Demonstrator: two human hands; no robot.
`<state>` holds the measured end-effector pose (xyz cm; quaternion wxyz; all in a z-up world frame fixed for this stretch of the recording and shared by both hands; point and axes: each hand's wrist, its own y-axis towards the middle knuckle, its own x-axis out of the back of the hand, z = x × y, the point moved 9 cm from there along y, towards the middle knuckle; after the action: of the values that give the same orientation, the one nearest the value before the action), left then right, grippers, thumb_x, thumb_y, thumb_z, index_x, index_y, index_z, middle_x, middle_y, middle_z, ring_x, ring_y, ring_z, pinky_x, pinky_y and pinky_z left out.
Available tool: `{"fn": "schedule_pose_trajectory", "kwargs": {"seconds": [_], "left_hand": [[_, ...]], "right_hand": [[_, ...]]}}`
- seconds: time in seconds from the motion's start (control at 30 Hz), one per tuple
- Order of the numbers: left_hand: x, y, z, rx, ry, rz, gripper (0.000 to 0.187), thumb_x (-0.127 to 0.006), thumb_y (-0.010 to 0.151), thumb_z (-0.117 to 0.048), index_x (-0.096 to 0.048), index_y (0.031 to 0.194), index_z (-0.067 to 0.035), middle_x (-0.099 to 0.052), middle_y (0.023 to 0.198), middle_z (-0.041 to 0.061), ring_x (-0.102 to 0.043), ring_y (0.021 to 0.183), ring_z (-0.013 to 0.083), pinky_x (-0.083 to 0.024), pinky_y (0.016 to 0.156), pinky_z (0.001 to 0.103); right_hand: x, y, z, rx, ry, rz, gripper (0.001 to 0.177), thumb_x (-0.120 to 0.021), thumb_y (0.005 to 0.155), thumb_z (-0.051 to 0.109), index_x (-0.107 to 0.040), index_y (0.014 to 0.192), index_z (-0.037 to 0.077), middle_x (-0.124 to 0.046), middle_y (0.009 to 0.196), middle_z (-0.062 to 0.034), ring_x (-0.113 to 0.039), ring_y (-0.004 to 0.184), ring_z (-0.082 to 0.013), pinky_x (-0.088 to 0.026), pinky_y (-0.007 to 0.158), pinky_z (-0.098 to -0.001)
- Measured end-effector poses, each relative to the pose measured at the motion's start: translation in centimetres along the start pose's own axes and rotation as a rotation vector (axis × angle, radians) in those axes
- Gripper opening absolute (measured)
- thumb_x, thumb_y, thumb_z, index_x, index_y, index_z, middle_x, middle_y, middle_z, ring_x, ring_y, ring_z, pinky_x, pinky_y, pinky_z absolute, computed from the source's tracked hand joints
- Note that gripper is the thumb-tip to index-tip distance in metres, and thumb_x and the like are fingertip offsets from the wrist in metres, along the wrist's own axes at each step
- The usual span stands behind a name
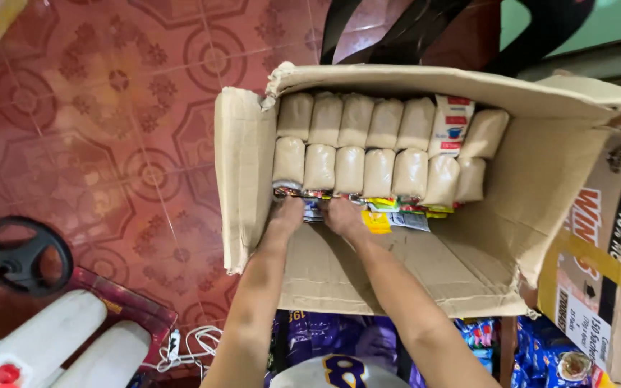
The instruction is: Organizing and stocking various packaged food items onto store shelves from cardboard boxes.
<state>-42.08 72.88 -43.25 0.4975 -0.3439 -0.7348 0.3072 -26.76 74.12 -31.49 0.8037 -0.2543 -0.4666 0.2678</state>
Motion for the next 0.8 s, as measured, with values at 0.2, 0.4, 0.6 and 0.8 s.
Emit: {"fn": "schedule_pose_trajectory", "kwargs": {"seconds": [0.2, 0.4, 0.6, 0.8], "left_hand": [[2.0, -3.4, -3.9, 0.008, 0.168, 0.243, 0.038, -0.063, 0.095, -0.025, -0.067, 0.130, -0.013, -0.061, 0.142, 0.016, -0.056, 0.133, 0.0372, -0.047, 0.110, 0.049], [-1.0, -1.6, -3.2, 0.032, 0.273, 0.277, 0.072, -0.057, 0.102, -0.041, -0.022, 0.163, -0.024, -0.020, 0.169, 0.012, -0.019, 0.154, 0.0436, -0.028, 0.121, 0.060], [-0.9, -3.4, -4.4, 0.147, 0.304, 0.340, 0.065, -0.038, 0.107, -0.036, -0.010, 0.164, -0.024, -0.005, 0.173, 0.010, -0.006, 0.157, 0.0414, -0.017, 0.122, 0.066], [-9.2, 2.2, -0.6, 0.161, 0.163, -0.027, 0.054, -0.032, 0.107, -0.030, -0.031, 0.158, -0.011, -0.021, 0.167, 0.029, -0.020, 0.156, 0.0472, -0.023, 0.122, 0.059]], "right_hand": [[0.0, -1.5, 1.4, -0.014, -0.203, 0.090, 0.040, -0.058, 0.095, 0.031, -0.066, 0.133, 0.022, -0.059, 0.139, -0.0107, -0.047, 0.140, -0.0306, -0.044, 0.105, -0.0581], [-2.5, -1.5, 0.5, -0.064, -0.141, 0.225, 0.068, -0.056, 0.097, 0.044, -0.037, 0.157, 0.019, -0.034, 0.160, -0.0168, -0.032, 0.147, -0.0383, -0.031, 0.116, -0.0581], [-7.1, -0.6, -0.8, -0.126, -0.280, 0.392, 0.075, -0.048, 0.101, 0.048, -0.019, 0.162, 0.016, -0.018, 0.167, -0.0158, -0.012, 0.155, -0.0382, -0.015, 0.122, -0.0615], [-4.9, -2.3, -0.8, -0.257, -0.167, 0.423, 0.080, -0.047, 0.099, 0.043, -0.010, 0.168, 0.026, -0.028, 0.167, -0.0110, -0.022, 0.156, -0.0363, -0.023, 0.122, -0.0631]]}}
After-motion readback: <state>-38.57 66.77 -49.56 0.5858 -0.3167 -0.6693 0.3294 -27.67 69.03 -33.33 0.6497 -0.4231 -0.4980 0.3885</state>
